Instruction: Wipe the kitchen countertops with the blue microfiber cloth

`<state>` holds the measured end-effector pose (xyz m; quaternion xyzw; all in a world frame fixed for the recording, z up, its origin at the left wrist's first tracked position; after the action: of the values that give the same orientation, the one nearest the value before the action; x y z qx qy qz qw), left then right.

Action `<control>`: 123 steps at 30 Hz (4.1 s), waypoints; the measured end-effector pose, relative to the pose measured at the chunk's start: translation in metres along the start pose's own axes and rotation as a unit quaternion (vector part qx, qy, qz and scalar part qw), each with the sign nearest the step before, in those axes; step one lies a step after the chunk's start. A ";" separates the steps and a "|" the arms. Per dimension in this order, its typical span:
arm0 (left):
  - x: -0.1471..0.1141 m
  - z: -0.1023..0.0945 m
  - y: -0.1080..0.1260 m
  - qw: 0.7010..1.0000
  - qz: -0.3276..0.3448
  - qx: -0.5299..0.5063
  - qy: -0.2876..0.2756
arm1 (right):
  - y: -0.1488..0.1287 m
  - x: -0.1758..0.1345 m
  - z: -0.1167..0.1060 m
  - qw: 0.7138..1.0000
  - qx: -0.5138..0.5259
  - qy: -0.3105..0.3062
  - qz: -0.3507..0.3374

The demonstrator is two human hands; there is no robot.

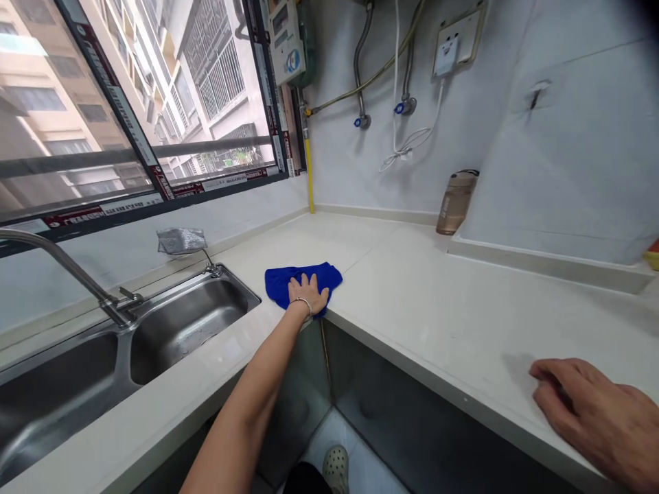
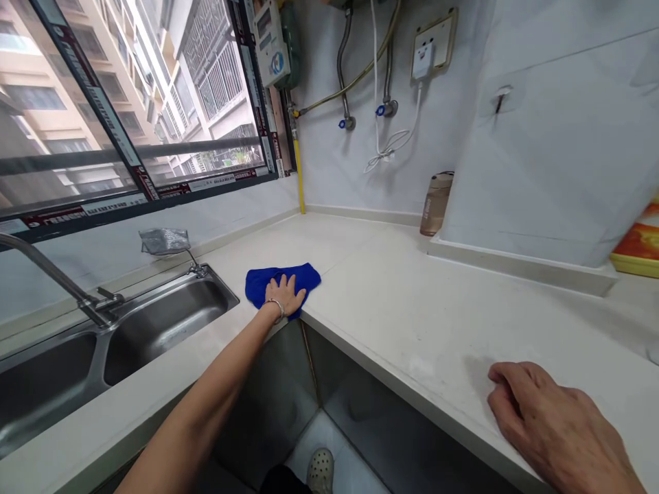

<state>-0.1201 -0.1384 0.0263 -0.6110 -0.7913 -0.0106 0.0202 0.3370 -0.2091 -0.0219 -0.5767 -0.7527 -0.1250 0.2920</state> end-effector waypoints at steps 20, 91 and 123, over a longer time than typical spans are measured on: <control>-0.066 0.007 0.213 0.939 0.326 -0.103 -0.029 | -0.011 0.006 -0.018 0.999 0.000 -0.026 0.023; -0.081 0.023 -0.108 0.948 0.303 -0.089 0.051 | 0.021 0.031 -0.002 0.903 -0.211 -0.245 0.282; -0.097 0.009 -0.094 0.959 0.273 -0.070 -0.005 | -0.018 0.204 0.124 0.934 -0.136 -0.275 0.186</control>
<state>-0.1868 -0.2554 0.0140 -0.8036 -0.5919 -0.0572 -0.0244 0.2502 0.0128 0.0013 -0.7521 -0.6589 -0.0063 0.0106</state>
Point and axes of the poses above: each hand's wrist, its own x-axis towards the middle knuckle, its own z-axis out of the palm, y = z × x, the point moved 7 cm from there along x, towards the middle knuckle, and after that the axes turned 4 degrees about z, right-handed, at the moved point
